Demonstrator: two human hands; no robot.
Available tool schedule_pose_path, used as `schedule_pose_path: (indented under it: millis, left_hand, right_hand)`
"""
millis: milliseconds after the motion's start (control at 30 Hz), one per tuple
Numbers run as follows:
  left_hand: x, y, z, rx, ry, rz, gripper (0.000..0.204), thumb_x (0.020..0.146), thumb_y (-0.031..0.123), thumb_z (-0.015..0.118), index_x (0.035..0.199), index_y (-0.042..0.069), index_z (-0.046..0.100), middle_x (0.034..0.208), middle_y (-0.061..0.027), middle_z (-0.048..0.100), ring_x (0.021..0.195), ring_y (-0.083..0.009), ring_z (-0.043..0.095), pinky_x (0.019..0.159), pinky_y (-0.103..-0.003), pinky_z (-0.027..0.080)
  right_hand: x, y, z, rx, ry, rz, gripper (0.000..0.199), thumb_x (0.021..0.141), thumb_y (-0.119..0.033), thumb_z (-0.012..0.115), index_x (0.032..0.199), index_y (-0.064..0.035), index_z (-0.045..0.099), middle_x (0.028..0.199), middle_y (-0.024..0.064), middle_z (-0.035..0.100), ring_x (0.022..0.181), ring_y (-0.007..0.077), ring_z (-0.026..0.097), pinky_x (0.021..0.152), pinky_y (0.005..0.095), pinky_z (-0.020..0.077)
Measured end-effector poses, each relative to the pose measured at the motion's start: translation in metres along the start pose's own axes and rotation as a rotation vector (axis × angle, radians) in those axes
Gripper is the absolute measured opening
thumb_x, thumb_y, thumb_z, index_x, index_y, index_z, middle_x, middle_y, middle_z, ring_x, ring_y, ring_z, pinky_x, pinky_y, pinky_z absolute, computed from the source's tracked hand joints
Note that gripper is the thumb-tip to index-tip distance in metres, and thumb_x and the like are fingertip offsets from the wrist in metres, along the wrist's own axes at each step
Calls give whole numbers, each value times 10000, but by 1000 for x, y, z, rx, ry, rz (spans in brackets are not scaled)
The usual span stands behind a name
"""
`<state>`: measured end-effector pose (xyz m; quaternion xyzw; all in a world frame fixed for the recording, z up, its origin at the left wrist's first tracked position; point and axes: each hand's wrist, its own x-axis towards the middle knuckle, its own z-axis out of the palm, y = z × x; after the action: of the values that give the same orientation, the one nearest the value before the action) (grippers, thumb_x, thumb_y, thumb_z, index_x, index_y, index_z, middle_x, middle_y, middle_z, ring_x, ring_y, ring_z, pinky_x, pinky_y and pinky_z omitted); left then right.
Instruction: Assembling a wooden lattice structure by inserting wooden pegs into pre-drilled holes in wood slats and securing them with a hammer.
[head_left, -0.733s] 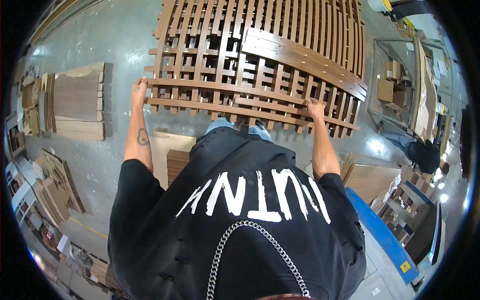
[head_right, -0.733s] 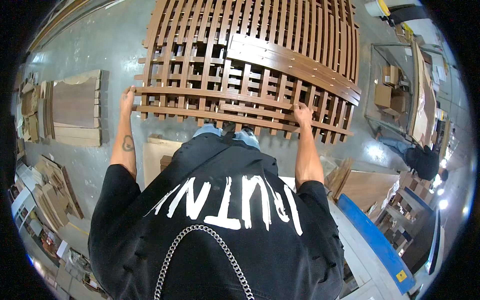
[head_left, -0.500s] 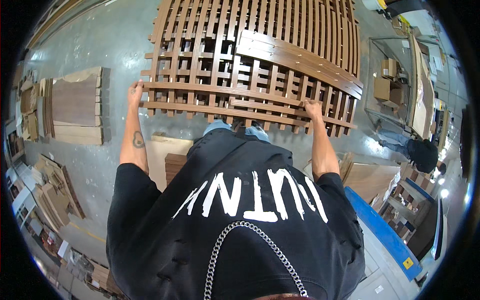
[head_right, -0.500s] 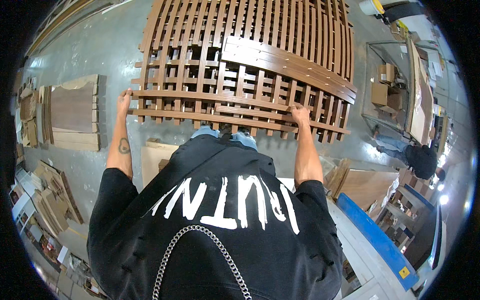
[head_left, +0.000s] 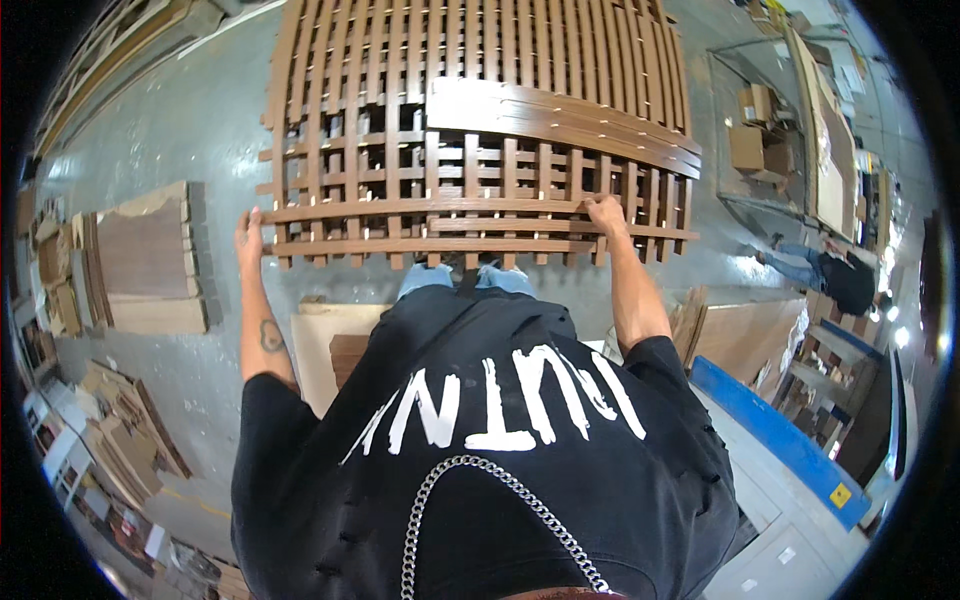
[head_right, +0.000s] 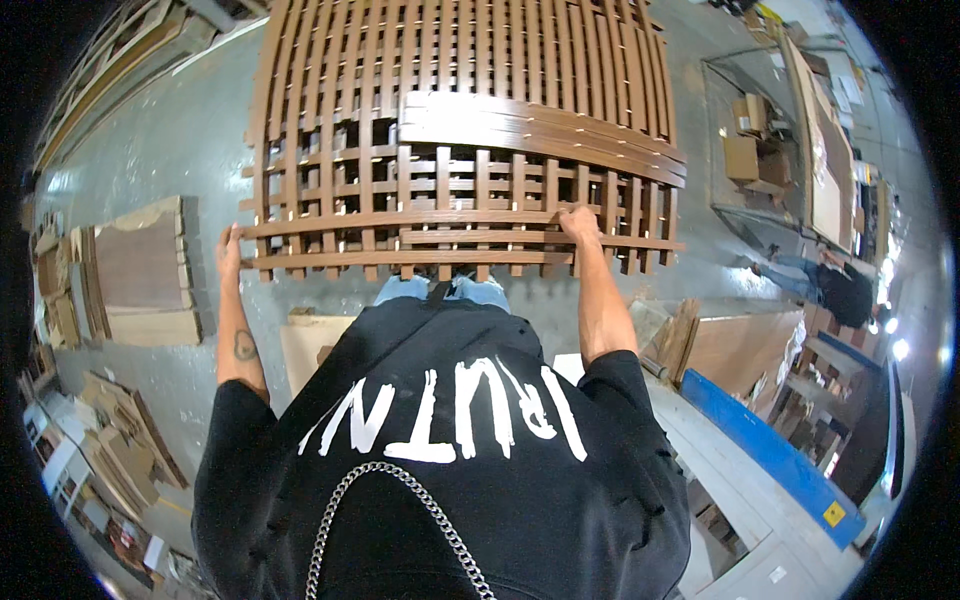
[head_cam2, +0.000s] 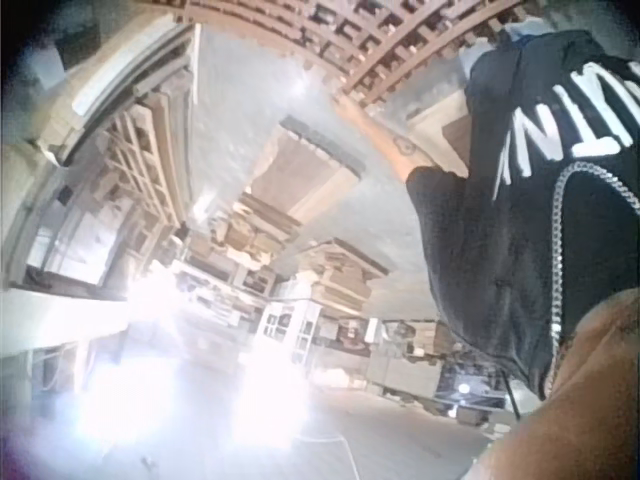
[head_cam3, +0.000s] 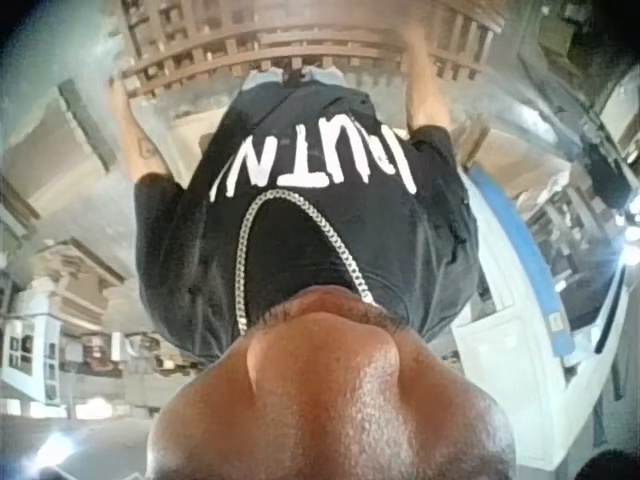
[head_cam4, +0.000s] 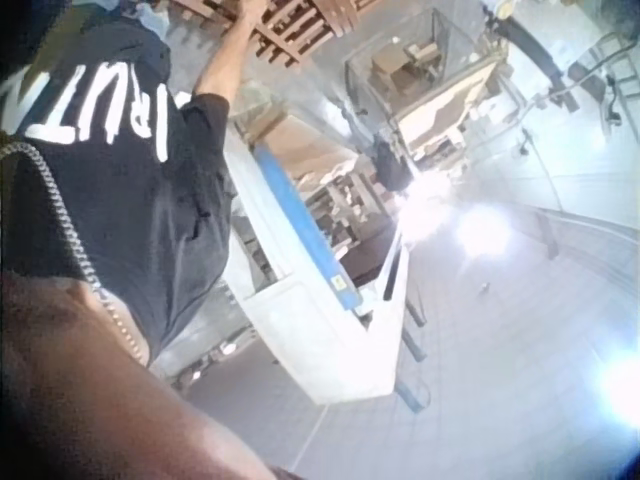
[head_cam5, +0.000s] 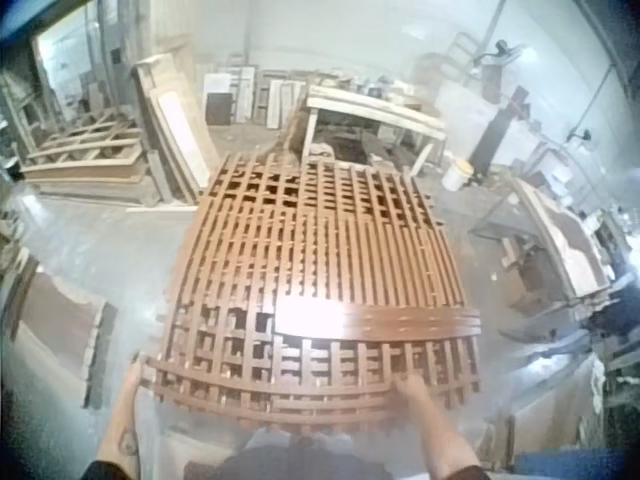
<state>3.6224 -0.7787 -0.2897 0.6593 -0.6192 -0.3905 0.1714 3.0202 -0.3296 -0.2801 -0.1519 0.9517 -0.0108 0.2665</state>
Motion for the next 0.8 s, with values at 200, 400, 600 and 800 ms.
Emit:
schedule_pose_path:
  millis: [200, 400, 600, 800]
  left_hand:
    - [-64, 38, -3, -87, 5, 98, 666, 916, 474, 586, 1306, -63, 527, 1289, -223, 581, 1218, -312, 528, 1038, -375, 382]
    - [-130, 7, 1, -40, 125, -39, 557, 947, 403, 570, 1247, -66, 582, 1273, -200, 600, 1204, -271, 536, 1048, -364, 373]
    - [-231, -29, 18, -12, 63, -227, 385, 950, 326, 590, 1145, 1, 655, 844, -32, 629, 728, -114, 512, 643, -270, 432]
    - [-323, 13, 57, -26, -20, -318, 398, 962, 327, 584, 1179, -2, 636, 955, -71, 688, 874, -167, 638, 725, -305, 494]
  right_hand:
    - [18, 5, -30, -19, 83, -13, 468, 875, -348, 585, 1247, -63, 579, 1271, 212, 569, 1207, 373, 529, 1015, 513, 407]
    - [44, -7, -54, -110, 343, -286, 529, 837, -183, 615, 1333, -99, 451, 1399, 121, 443, 1335, 302, 385, 1038, 568, 342]
    - [92, -6, -58, -269, 314, -529, 605, 808, -156, 632, 1375, -92, 432, 1416, 98, 434, 1319, 281, 404, 1049, 574, 326]
    - [86, 4, -78, -357, 241, -627, 552, 789, -112, 639, 1309, -54, 462, 1284, 133, 464, 1239, 335, 429, 1066, 587, 299]
